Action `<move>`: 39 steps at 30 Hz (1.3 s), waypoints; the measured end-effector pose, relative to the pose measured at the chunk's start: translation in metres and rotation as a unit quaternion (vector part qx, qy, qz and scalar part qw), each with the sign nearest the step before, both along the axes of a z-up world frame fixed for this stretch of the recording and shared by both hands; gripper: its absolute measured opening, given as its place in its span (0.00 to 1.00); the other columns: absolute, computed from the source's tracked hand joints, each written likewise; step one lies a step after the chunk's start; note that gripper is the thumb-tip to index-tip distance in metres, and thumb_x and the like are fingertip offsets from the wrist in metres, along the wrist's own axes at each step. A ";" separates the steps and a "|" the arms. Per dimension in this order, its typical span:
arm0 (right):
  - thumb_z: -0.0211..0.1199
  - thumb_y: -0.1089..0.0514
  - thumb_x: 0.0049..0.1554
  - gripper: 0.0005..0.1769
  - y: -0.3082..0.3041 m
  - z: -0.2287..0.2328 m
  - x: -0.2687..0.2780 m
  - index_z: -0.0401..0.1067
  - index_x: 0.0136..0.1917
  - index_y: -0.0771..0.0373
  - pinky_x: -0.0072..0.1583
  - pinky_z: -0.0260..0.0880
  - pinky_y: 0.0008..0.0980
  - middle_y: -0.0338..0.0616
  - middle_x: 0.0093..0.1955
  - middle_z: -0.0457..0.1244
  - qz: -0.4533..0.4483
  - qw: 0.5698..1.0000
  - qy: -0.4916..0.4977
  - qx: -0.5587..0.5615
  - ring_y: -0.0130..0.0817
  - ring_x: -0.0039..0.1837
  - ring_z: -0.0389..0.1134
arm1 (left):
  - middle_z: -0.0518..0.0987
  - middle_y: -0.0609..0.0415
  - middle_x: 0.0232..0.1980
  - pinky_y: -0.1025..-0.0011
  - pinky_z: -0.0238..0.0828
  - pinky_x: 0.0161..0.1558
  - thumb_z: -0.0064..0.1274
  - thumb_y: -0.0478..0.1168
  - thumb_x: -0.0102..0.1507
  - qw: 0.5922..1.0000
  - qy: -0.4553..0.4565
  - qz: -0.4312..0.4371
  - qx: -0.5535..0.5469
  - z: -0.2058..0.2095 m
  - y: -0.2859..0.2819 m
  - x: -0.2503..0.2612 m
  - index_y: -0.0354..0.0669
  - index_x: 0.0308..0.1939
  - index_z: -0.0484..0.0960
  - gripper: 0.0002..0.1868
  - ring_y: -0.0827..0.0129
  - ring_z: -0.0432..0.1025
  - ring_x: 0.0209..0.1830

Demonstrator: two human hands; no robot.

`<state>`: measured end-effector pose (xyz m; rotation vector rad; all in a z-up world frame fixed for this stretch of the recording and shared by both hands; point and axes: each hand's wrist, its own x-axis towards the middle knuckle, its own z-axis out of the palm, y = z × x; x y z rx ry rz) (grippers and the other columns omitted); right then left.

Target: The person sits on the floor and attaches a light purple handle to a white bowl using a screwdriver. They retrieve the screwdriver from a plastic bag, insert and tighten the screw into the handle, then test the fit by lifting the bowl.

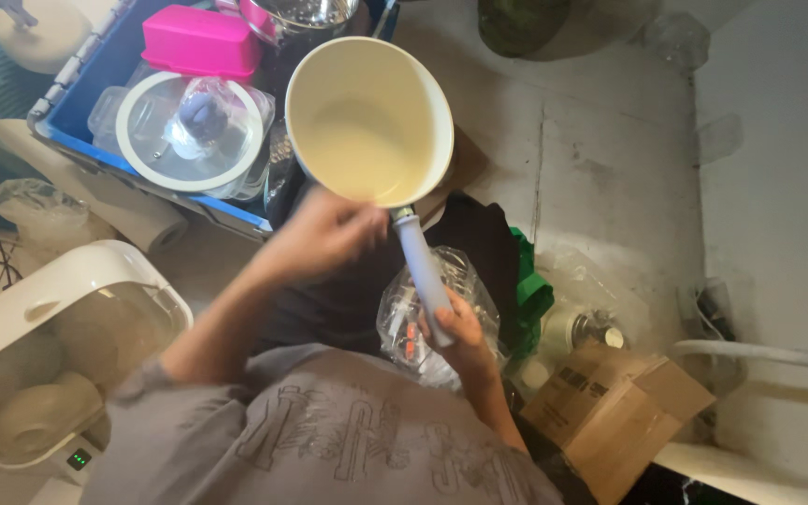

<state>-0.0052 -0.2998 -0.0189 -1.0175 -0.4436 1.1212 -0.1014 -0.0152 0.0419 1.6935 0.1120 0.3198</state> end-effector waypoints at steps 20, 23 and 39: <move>0.61 0.51 0.54 0.46 -0.026 0.042 -0.007 0.49 0.82 0.60 0.33 0.58 0.21 0.41 0.50 0.65 0.015 0.978 -0.152 -0.145 0.22 0.35 0.61 | 0.72 0.46 0.68 0.51 0.65 0.68 0.48 0.47 0.70 0.818 -0.046 -0.121 -0.561 -0.087 -0.068 0.016 0.41 0.68 0.69 0.24 0.55 0.68 0.67; 0.60 0.53 0.58 0.44 -0.033 0.053 -0.003 0.51 0.84 0.60 0.35 0.61 0.22 0.43 0.44 0.63 0.032 0.979 -0.138 -0.147 0.23 0.35 0.61 | 0.73 0.45 0.66 0.48 0.62 0.70 0.46 0.46 0.70 0.810 -0.019 -0.106 -0.577 -0.098 -0.075 0.022 0.40 0.67 0.68 0.24 0.53 0.67 0.69; 0.60 0.50 0.60 0.41 -0.030 0.035 0.005 0.56 0.78 0.76 0.36 0.63 0.20 0.48 0.49 0.67 -0.033 0.990 -0.094 -0.096 0.23 0.35 0.62 | 0.71 0.40 0.68 0.52 0.59 0.75 0.28 0.37 0.73 0.783 -0.004 -0.073 -0.618 -0.083 -0.080 0.034 0.31 0.70 0.62 0.22 0.52 0.64 0.73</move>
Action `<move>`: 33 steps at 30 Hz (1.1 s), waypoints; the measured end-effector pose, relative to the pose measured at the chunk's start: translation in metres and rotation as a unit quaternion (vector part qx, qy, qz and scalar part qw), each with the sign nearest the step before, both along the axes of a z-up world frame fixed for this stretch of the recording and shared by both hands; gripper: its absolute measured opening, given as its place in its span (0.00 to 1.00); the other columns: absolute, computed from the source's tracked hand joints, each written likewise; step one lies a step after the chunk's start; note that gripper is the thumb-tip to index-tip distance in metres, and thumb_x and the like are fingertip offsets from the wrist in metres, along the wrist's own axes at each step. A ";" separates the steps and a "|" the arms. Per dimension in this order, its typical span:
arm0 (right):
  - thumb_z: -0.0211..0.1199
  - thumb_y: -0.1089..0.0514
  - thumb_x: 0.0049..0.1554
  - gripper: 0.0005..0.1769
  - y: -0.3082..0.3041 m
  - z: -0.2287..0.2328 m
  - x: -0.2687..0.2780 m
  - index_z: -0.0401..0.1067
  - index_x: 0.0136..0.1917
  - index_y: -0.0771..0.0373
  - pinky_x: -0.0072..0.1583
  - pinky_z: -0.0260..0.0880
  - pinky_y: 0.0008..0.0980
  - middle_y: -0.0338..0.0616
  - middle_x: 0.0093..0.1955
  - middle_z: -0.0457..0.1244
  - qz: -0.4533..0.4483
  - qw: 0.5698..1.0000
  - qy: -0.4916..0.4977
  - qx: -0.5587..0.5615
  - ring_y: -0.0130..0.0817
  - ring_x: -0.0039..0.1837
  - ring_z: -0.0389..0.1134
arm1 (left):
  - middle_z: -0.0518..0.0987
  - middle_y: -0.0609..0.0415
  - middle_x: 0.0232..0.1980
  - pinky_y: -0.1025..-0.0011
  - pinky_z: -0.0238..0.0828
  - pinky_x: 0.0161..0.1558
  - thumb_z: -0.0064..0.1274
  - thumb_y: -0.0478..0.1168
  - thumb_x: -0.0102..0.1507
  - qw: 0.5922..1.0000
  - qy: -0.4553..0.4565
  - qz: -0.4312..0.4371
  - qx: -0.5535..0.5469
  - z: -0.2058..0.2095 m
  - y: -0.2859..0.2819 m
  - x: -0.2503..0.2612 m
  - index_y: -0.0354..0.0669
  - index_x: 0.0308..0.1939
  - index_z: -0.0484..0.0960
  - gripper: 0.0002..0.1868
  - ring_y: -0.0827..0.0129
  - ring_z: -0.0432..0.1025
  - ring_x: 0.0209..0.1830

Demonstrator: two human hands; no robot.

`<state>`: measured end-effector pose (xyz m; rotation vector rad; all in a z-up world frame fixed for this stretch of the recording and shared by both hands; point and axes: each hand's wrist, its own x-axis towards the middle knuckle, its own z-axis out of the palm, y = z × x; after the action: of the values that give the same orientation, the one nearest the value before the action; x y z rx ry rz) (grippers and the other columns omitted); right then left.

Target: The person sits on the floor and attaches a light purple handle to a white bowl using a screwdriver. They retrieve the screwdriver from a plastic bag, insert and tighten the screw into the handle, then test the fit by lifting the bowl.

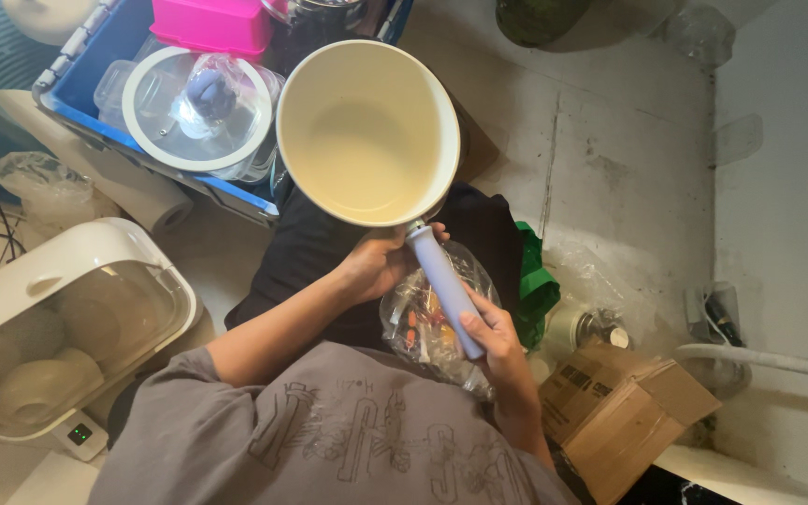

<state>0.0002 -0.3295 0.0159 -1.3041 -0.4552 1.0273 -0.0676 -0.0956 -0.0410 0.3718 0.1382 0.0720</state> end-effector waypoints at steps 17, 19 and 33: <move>0.51 0.75 0.62 0.29 0.012 0.083 0.008 0.54 0.74 0.63 0.70 0.65 0.31 0.57 0.78 0.52 -0.239 0.896 -0.342 0.154 0.30 0.60 0.65 | 0.74 0.39 0.59 0.51 0.70 0.68 0.33 0.38 0.76 0.966 -0.095 0.156 -0.183 0.030 0.106 0.009 0.28 0.63 0.67 0.17 0.51 0.72 0.62; 0.54 0.73 0.61 0.19 0.021 0.086 0.001 0.62 0.64 0.63 0.73 0.69 0.35 0.58 0.78 0.53 -0.275 0.868 -0.347 0.224 0.33 0.62 0.68 | 0.74 0.38 0.60 0.51 0.70 0.69 0.34 0.37 0.76 0.962 -0.087 0.168 -0.195 0.023 0.108 0.006 0.26 0.62 0.67 0.17 0.51 0.72 0.63; 0.60 0.60 0.67 0.08 0.069 0.109 -0.038 0.63 0.53 0.65 0.39 0.76 0.28 0.49 0.48 0.61 -0.247 0.710 -0.588 0.300 0.35 0.37 0.70 | 0.74 0.41 0.55 0.53 0.71 0.67 0.36 0.37 0.76 0.969 -0.118 0.168 -0.138 -0.001 0.100 -0.034 0.27 0.59 0.69 0.15 0.53 0.74 0.57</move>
<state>-0.0379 -0.2604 0.1248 -1.2086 -1.1898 -0.5442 -0.1014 0.0049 -0.0418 0.0558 -0.0265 0.4254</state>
